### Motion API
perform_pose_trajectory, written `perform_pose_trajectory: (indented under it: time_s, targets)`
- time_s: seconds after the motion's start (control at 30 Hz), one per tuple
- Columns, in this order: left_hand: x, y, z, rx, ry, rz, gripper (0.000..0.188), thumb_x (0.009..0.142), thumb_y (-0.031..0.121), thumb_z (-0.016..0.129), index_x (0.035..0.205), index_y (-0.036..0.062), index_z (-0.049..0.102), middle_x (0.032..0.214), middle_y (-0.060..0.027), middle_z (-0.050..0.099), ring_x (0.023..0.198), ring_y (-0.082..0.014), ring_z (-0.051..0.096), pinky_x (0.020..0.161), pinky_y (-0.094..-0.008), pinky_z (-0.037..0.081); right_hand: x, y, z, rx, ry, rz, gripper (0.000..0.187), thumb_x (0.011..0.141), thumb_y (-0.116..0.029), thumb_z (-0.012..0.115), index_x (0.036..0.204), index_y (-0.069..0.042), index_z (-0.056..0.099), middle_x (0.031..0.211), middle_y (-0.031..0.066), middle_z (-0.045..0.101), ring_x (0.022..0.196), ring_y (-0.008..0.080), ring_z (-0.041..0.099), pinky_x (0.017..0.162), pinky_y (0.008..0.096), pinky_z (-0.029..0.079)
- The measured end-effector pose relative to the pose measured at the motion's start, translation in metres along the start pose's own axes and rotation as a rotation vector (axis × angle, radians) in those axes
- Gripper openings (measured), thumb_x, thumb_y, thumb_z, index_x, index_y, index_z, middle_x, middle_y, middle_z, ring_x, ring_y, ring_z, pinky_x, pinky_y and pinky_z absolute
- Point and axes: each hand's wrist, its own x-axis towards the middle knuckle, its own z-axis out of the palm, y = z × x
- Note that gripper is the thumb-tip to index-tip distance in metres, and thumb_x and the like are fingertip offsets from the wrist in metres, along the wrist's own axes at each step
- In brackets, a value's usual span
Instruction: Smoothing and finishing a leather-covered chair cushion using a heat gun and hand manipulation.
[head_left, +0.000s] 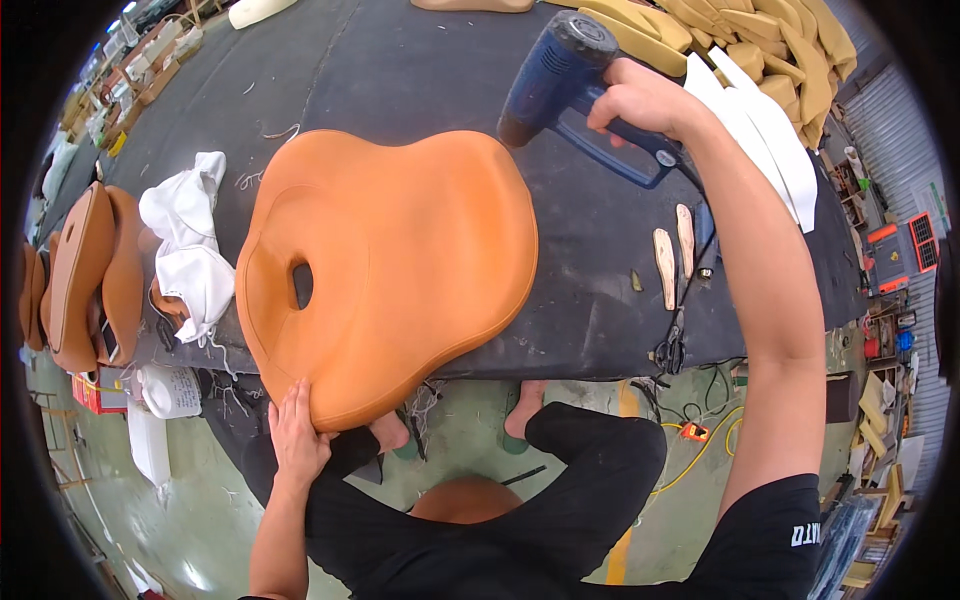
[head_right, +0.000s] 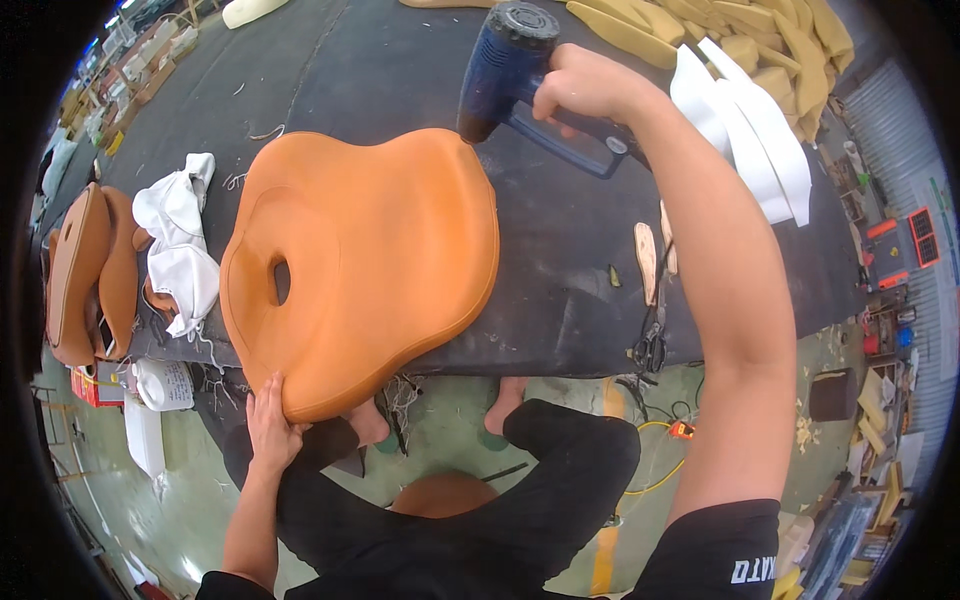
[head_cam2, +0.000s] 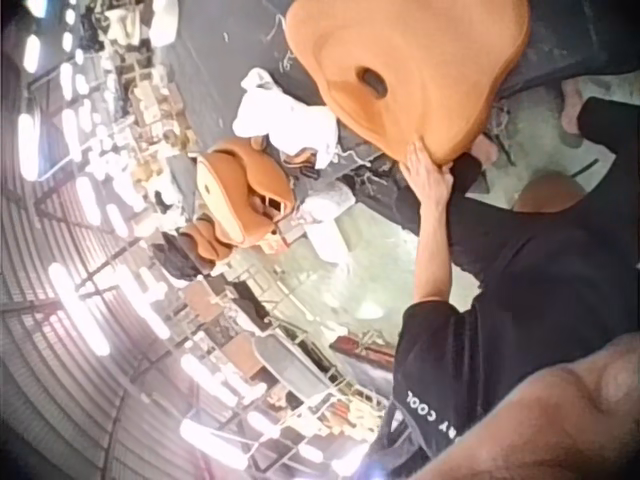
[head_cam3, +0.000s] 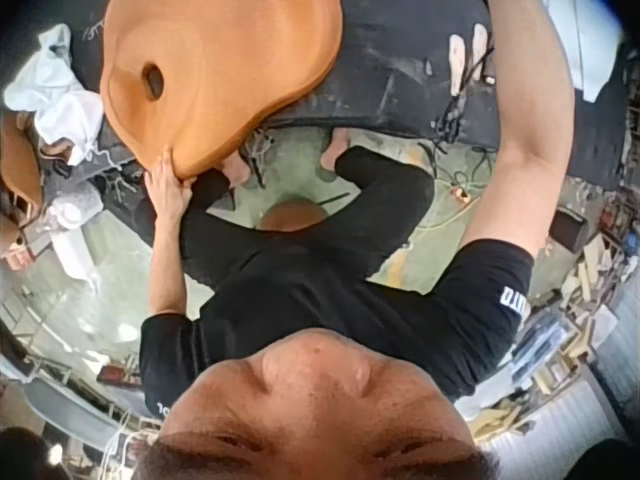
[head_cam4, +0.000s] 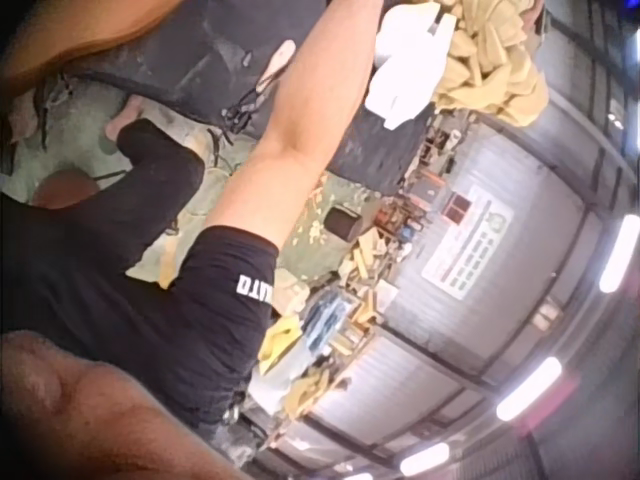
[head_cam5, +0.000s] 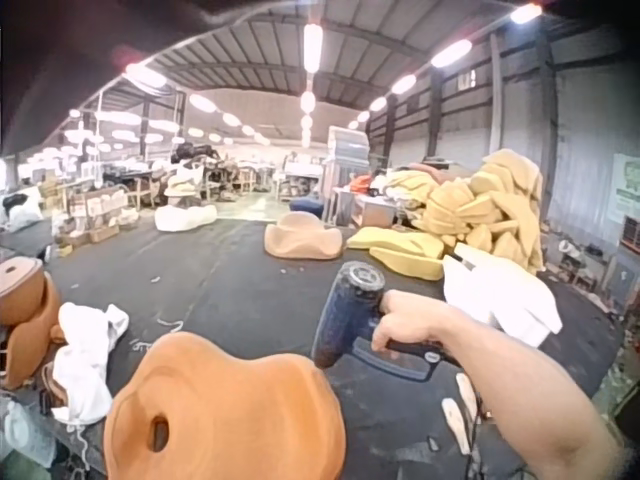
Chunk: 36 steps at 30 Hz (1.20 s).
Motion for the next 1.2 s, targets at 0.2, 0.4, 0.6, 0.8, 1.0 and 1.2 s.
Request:
perform_pose_trajectory:
  time_s: [0.2, 0.4, 0.6, 0.8, 1.0, 1.2]
  targets:
    - [-0.001, -0.004, 0.011, -0.094, 0.041, 0.012, 0.103, 0.065, -0.001, 0.084, 0.159, -0.0016, 0.042, 0.151, -0.0262, 0.055, 0.144, -0.0443, 0.050, 0.123, -0.0536, 0.037, -0.016, -0.015, -0.003, -0.036, -0.067, 0.087, 0.024, 0.078, -0.005, 0.073, 0.098, 0.008, 0.067, 0.082, 0.0129, 0.070, 0.063, 0.0206, 0.070, 0.052, 0.0352, 0.055]
    - [-0.004, -0.002, 0.008, -0.135, 0.048, -0.004, 0.104, 0.065, -0.001, 0.087, 0.158, -0.0019, 0.041, 0.153, -0.0289, 0.053, 0.145, -0.0463, 0.048, 0.123, -0.0516, 0.037, -0.019, -0.002, -0.005, -0.028, -0.065, 0.088, 0.027, 0.077, -0.002, 0.073, 0.100, 0.009, 0.065, 0.082, 0.0148, 0.070, 0.061, 0.0222, 0.070, 0.051, 0.0358, 0.054]
    - [-0.002, 0.002, 0.009, -0.163, 0.023, -0.031, 0.107, 0.064, 0.000, 0.090, 0.159, -0.0005, 0.041, 0.155, -0.0270, 0.051, 0.146, -0.0453, 0.047, 0.123, -0.0513, 0.037, 0.006, -0.002, 0.010, -0.010, 0.060, -0.003, 0.023, 0.079, -0.006, 0.072, 0.095, 0.009, 0.066, 0.080, 0.0140, 0.070, 0.061, 0.0217, 0.070, 0.055, 0.0356, 0.055]
    - [0.000, -0.001, 0.011, -0.171, 0.022, -0.039, 0.107, 0.064, 0.000, 0.089, 0.159, 0.0005, 0.041, 0.155, -0.0263, 0.050, 0.147, -0.0450, 0.047, 0.123, -0.0512, 0.038, -0.010, -0.010, 0.003, -0.012, -0.039, 0.088, 0.019, 0.079, -0.005, 0.072, 0.091, 0.009, 0.066, 0.078, 0.0146, 0.070, 0.061, 0.0227, 0.071, 0.050, 0.0368, 0.054]
    - [-0.002, -0.001, 0.009, -0.175, 0.018, -0.041, 0.107, 0.063, 0.000, 0.089, 0.159, 0.0003, 0.041, 0.155, -0.0261, 0.050, 0.147, -0.0452, 0.047, 0.123, -0.0510, 0.038, -0.005, 0.001, -0.007, 0.026, -0.053, 0.121, 0.021, 0.080, -0.004, 0.074, 0.094, 0.010, 0.066, 0.080, 0.0149, 0.071, 0.060, 0.0230, 0.071, 0.049, 0.0363, 0.055]
    - [-0.002, 0.000, 0.011, -0.162, 0.021, -0.040, 0.106, 0.064, 0.001, 0.090, 0.158, 0.0002, 0.042, 0.156, -0.0260, 0.050, 0.147, -0.0449, 0.047, 0.123, -0.0510, 0.038, 0.041, -0.006, -0.005, 0.100, -0.047, 0.082, 0.016, 0.082, -0.009, 0.072, 0.083, 0.007, 0.071, 0.076, 0.0138, 0.071, 0.060, 0.0221, 0.070, 0.048, 0.0367, 0.054]
